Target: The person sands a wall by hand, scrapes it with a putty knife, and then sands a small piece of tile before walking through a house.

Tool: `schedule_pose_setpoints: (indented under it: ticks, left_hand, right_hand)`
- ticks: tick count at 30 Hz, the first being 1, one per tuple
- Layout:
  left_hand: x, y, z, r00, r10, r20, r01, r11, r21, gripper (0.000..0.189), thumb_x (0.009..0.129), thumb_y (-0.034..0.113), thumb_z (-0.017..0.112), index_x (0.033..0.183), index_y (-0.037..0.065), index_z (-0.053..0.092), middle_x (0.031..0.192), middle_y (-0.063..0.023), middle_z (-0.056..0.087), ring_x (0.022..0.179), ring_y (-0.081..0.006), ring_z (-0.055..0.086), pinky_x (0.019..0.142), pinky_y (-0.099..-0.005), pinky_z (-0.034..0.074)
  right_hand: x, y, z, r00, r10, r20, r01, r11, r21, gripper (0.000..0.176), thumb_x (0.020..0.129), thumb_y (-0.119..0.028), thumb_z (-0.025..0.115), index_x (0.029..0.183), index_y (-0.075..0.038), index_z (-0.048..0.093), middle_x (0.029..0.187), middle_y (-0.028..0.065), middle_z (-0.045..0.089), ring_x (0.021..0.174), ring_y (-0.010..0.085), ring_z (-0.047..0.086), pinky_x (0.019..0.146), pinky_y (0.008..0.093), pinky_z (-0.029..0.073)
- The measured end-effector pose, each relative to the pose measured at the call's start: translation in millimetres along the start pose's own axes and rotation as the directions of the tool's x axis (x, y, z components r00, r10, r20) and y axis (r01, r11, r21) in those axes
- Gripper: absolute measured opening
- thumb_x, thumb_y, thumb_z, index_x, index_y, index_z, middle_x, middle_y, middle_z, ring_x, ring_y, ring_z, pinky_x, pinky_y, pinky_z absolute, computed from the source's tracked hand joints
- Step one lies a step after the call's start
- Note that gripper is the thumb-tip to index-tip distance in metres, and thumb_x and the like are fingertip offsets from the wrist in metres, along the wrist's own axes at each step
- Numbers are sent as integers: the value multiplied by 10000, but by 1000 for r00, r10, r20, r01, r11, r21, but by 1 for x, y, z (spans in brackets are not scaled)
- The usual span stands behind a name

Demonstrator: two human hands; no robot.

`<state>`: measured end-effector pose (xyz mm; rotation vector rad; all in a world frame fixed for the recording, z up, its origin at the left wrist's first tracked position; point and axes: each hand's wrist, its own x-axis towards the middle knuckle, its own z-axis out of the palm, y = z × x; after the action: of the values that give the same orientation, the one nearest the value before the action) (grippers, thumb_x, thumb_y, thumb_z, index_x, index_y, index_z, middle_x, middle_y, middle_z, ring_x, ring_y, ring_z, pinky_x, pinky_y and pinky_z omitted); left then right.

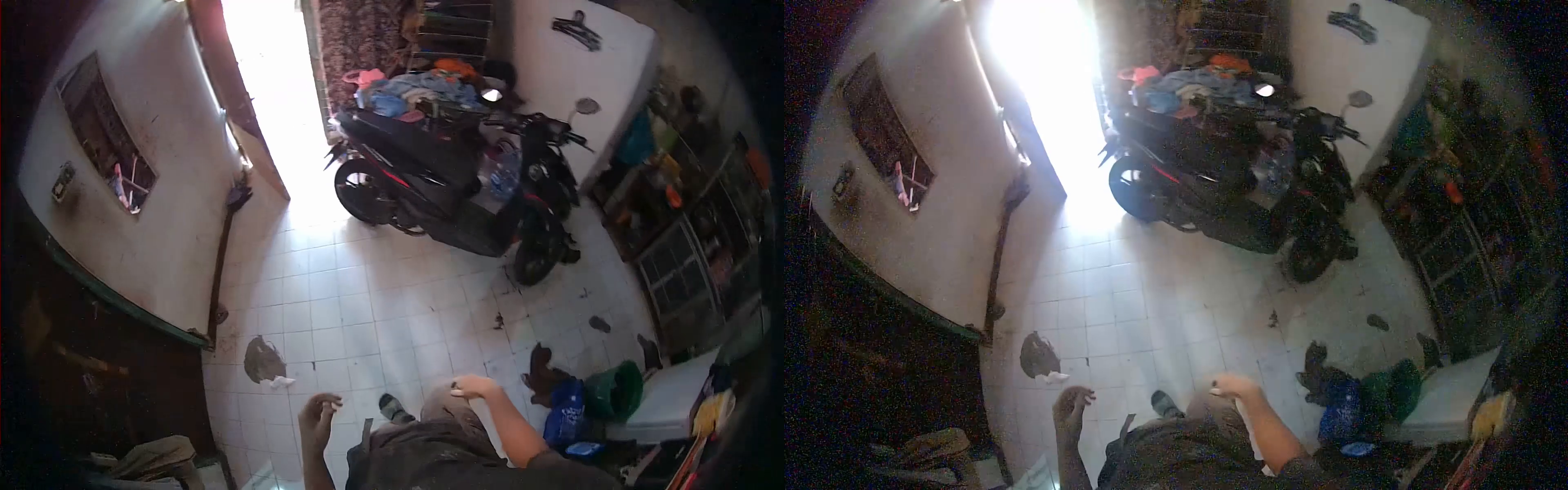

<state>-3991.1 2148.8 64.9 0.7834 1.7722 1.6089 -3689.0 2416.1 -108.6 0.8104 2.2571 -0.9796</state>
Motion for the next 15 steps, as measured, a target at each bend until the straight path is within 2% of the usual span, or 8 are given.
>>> schedule_pose_setpoints:
  ticks: [1, 3, 5, 7, 9, 12, 13, 15]
  left_hand:
    - [42, 7, -11, 999, 20, 38, -20, 1000, 4, 154, 968, 37, 515, 1034, -13, 645, 989, -84, 682, 908, -152, 657, 767, -270, 496]
    - [115, 16, -18, 977, 133, 165, -139, 990, 26, 149, 955, 14, 524, 1035, -11, 647, 1000, -85, 684, 908, -155, 659, 767, -275, 500]
    - [198, 31, -24, 939, 183, 290, -212, 975, 71, 156, 929, -21, 539, 1039, -8, 650, 1015, -87, 685, 909, -157, 660, 773, -281, 504]
    - [267, 39, -28, 896, 185, 405, -261, 955, 139, 190, 889, -64, 564, 1045, -3, 653, 1030, -94, 687, 915, -165, 666, 775, -284, 507]
    - [320, 21, -37, 863, 178, 473, -269, 954, 133, 194, 898, -46, 578, 1067, 9, 658, 1046, -93, 693, 924, -163, 671, 758, -283, 511]
    - [399, 5, -53, 889, 87, 450, -184, 967, 177, 204, 922, -7, 584, 1109, 31, 656, 1059, -79, 697, 937, -159, 673, 738, -284, 517]
    - [423, 3, -63, 905, 37, 425, -118, 979, 165, 208, 950, 26, 583, 1147, 42, 650, 1073, -81, 701, 968, -160, 666, 816, -316, 522]
    - [465, 6, -79, 943, -18, 334, -49, 980, 192, 243, 935, 39, 584, 1169, 44, 650, 1094, -87, 702, 1005, -173, 673, 851, -327, 525]
  right_hand:
    - [-4, 1, -15, 989, -43, -141, 63, 988, 144, 472, 912, -376, 565, 1267, -67, 609, 1145, 209, 678, 1091, 385, 625, 932, 452, 495]
    - [-15, -13, -55, 948, 154, -279, -36, 922, 386, 471, 914, -380, 578, 1257, -60, 613, 1139, 209, 682, 1077, 383, 633, 925, 445, 498]
    - [4, -16, -91, 900, 298, -317, -172, 914, 368, 423, 923, -358, 583, 1196, -40, 641, 1181, 187, 672, 1099, 365, 630, 927, 442, 493]
    - [32, -11, -121, 887, 411, -210, -331, 884, 331, 448, 909, -373, 595, 1215, -48, 640, 1201, 180, 670, 1109, 367, 627, 946, 434, 491]
    - [89, 31, -129, 921, 381, -78, -343, 891, 296, 465, 891, -391, 611, 1234, -79, 644, 1223, 173, 665, 1125, 367, 624, 964, 428, 488]
    - [192, 38, -212, 934, 356, 35, -357, 921, 154, 471, 878, -399, 623, 1244, -103, 644, 1252, 169, 654, 1159, 362, 610, 979, 433, 482]
    - [234, 30, -249, 946, 325, 3, -324, 942, 88, 479, 880, -412, 621, 1250, -107, 643, 1299, 169, 627, 1203, 356, 586, 990, 444, 476]
    - [313, -17, -346, 972, 216, -96, -210, 975, 67, 472, 885, -416, 615, 1224, -88, 633, 1282, 195, 623, 1197, 371, 580, 980, 466, 476]
